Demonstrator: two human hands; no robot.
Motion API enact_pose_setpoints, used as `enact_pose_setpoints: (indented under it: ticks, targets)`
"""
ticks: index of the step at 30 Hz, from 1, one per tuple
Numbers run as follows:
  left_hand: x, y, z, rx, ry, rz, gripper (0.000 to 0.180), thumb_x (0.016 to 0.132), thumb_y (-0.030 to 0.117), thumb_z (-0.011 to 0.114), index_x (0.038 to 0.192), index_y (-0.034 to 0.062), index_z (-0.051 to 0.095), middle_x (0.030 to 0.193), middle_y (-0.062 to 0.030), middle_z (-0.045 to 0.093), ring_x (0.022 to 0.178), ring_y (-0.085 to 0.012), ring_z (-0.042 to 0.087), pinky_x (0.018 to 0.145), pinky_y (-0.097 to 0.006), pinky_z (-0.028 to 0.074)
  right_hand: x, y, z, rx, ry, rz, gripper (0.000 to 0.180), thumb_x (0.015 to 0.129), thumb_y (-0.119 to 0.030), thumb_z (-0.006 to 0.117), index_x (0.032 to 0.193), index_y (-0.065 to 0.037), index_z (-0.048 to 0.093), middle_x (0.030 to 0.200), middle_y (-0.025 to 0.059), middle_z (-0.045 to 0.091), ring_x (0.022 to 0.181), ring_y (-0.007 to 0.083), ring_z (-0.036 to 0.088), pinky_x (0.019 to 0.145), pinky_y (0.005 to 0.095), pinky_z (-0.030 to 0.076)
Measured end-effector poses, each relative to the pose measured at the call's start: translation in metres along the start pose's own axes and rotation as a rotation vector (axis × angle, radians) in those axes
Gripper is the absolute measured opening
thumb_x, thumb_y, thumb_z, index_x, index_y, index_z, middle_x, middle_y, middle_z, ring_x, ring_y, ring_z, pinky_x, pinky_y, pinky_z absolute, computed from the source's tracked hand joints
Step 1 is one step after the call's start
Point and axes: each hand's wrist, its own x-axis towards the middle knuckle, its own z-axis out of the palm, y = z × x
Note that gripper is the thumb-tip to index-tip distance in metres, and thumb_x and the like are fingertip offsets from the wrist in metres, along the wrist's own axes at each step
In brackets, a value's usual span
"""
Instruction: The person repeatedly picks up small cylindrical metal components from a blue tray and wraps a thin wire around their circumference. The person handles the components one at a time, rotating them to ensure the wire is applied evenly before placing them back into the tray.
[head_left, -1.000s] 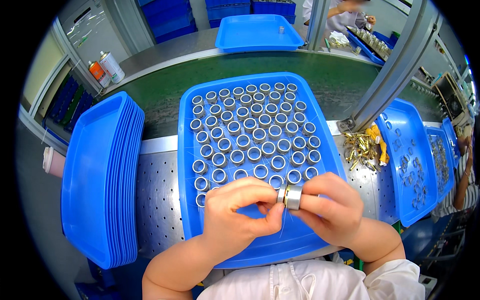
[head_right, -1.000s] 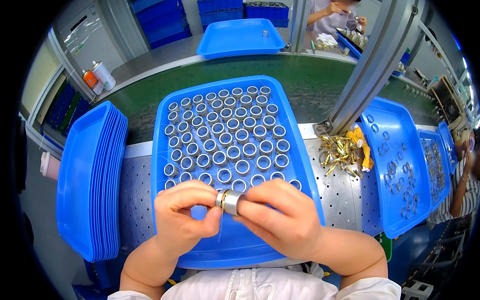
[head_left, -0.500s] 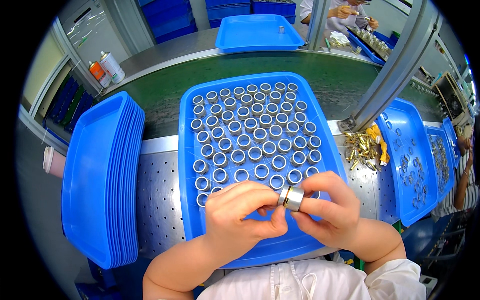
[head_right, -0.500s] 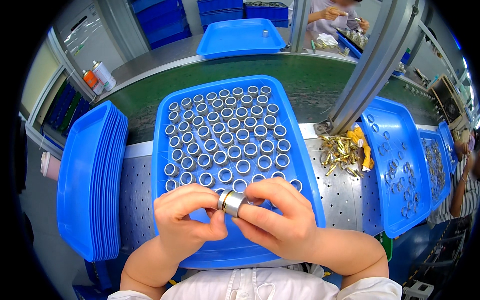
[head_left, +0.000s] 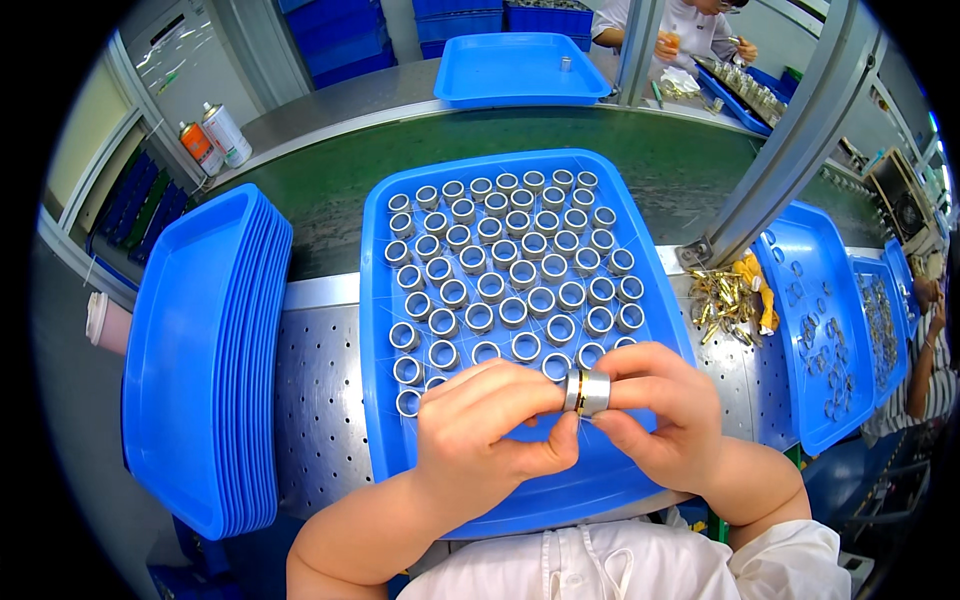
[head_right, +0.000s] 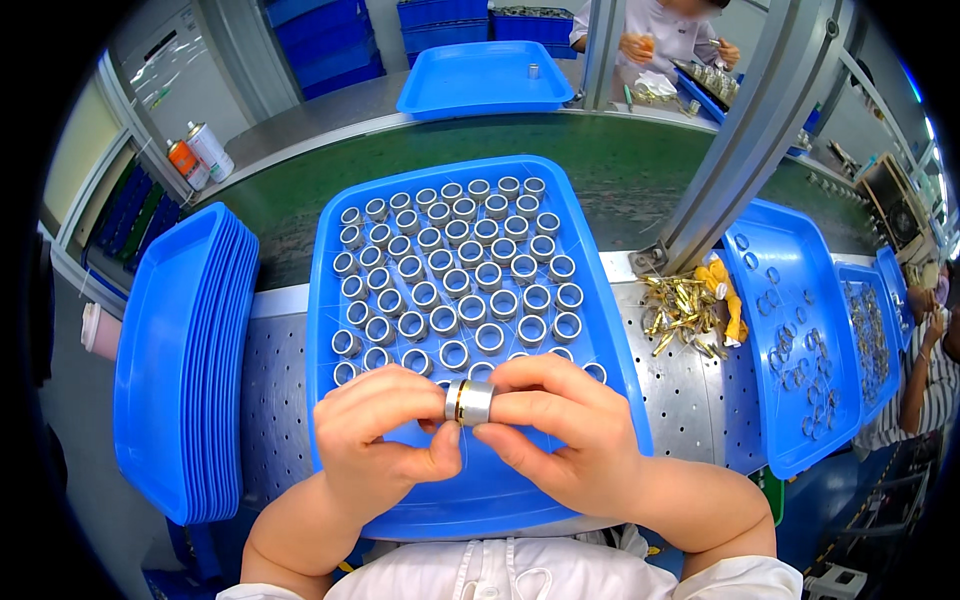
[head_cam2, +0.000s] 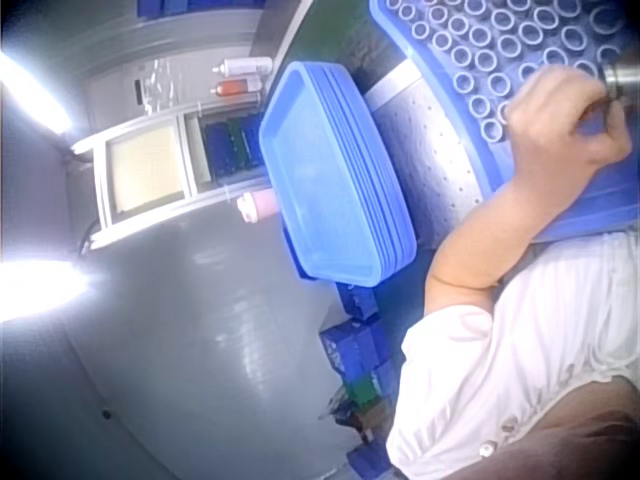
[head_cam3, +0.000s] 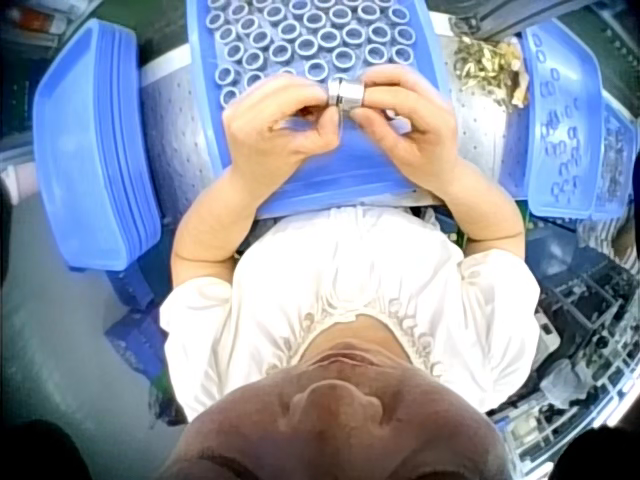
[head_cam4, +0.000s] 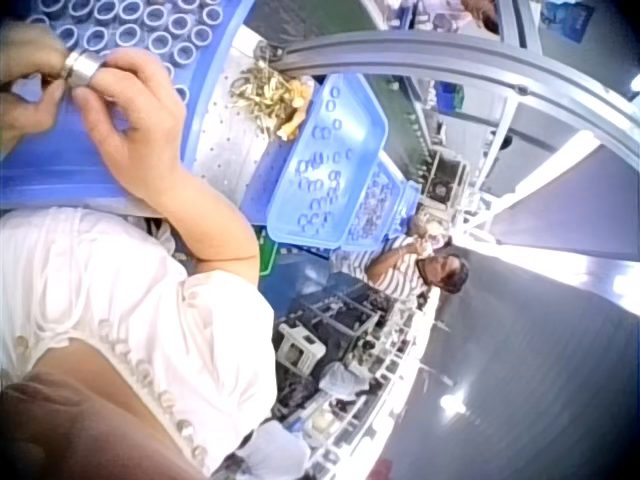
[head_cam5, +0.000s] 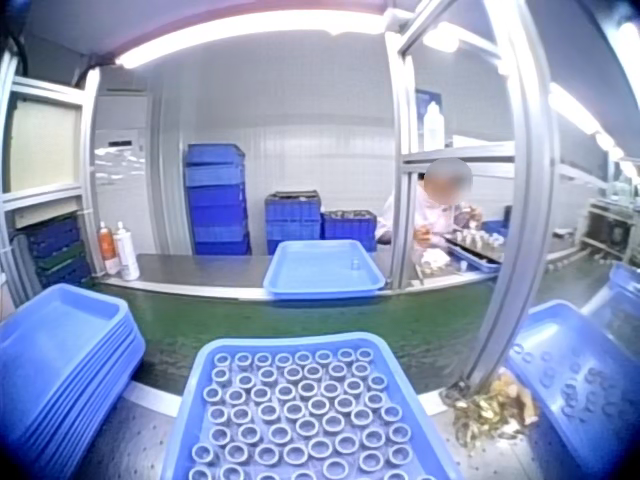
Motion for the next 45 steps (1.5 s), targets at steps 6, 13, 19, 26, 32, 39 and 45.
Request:
enact_pose_setpoints:
  ticks: [6, 13, 19, 26, 32, 39, 45]
  targets:
    - [-0.0005, 0.0005, -0.0006, -0.191, -0.003, -0.219, 0.016, 0.06, -0.003, 0.071, 0.073, 0.004, 0.064, 0.068, -0.0049, 0.062, 0.055, -0.0119, 0.058, 0.05, -0.022, 0.046, 0.0035, 0.0009, -0.0008, -0.157, 0.018, -0.152, 0.028, 0.064, -0.003, 0.076, 0.089, -0.004, 0.065, 0.094, 0.0115, 0.059, 0.077, 0.0225, 0.06, 0.063, 0.0285, 0.048]
    - [0.0002, -0.0001, -0.0049, -0.145, -0.078, -0.176, 0.018, 0.058, -0.007, 0.069, 0.074, -0.0009, 0.065, 0.069, -0.0093, 0.063, 0.057, -0.0132, 0.059, 0.053, -0.022, 0.046, 0.0032, -0.0007, 0.0003, -0.097, 0.017, -0.073, 0.028, 0.064, -0.004, 0.076, 0.09, -0.004, 0.065, 0.096, 0.0107, 0.058, 0.076, 0.0205, 0.059, 0.063, 0.0286, 0.05]
    - [0.0005, 0.0011, -0.0005, -0.131, -0.037, -0.162, 0.016, 0.06, -0.001, 0.072, 0.073, 0.0049, 0.064, 0.068, -0.0044, 0.063, 0.054, -0.0123, 0.057, 0.049, -0.022, 0.046, 0.0015, -0.0006, -0.0009, -0.162, 0.017, -0.118, 0.028, 0.064, -0.004, 0.076, 0.091, -0.005, 0.066, 0.093, 0.0094, 0.057, 0.07, 0.0189, 0.058, 0.059, 0.0273, 0.049]
    - [-0.0014, 0.0024, -0.0027, -0.014, -0.044, -0.095, 0.018, 0.058, 0.002, 0.072, 0.073, 0.0057, 0.062, 0.068, -0.0048, 0.062, 0.054, -0.014, 0.058, 0.05, -0.023, 0.046, 0.0, 0.0005, 0.0029, -0.23, 0.026, -0.211, 0.03, 0.064, -0.003, 0.076, 0.092, -0.005, 0.066, 0.091, 0.009, 0.057, 0.067, 0.0182, 0.057, 0.057, 0.027, 0.048]
    - [-0.0001, -0.0019, -0.0003, 0.043, 0.03, 0.068, 0.019, 0.055, 0.001, 0.072, 0.07, 0.0024, 0.062, 0.063, -0.0079, 0.06, 0.054, -0.0156, 0.059, 0.05, -0.023, 0.046, 0.0026, -0.0043, 0.0022, -0.063, 0.028, -0.077, 0.03, 0.065, -0.002, 0.075, 0.093, -0.004, 0.066, 0.093, 0.0098, 0.057, 0.072, 0.0195, 0.058, 0.061, 0.0276, 0.05]
    - [-0.0003, 0.0002, -0.0011, -0.034, -0.023, -0.084, 0.019, 0.059, 0.001, 0.073, 0.075, 0.0048, 0.064, 0.069, -0.0059, 0.062, 0.055, -0.0148, 0.058, 0.051, -0.023, 0.047, 0.002, -0.0009, 0.0013, -0.149, 0.03, -0.126, 0.03, 0.066, -0.001, 0.075, 0.094, -0.004, 0.065, 0.095, 0.0108, 0.056, 0.075, 0.0205, 0.059, 0.063, 0.0284, 0.05]
    - [-0.001, -0.0001, -0.0029, -0.096, -0.043, -0.16, 0.018, 0.058, 0.001, 0.072, 0.074, 0.0048, 0.064, 0.067, -0.0047, 0.062, 0.053, -0.013, 0.056, 0.049, -0.022, 0.045, 0.0016, 0.0029, 0.0016, -0.257, 0.014, -0.258, 0.03, 0.064, -0.003, 0.075, 0.092, -0.002, 0.065, 0.095, 0.0123, 0.056, 0.075, 0.0218, 0.058, 0.061, 0.0296, 0.049]
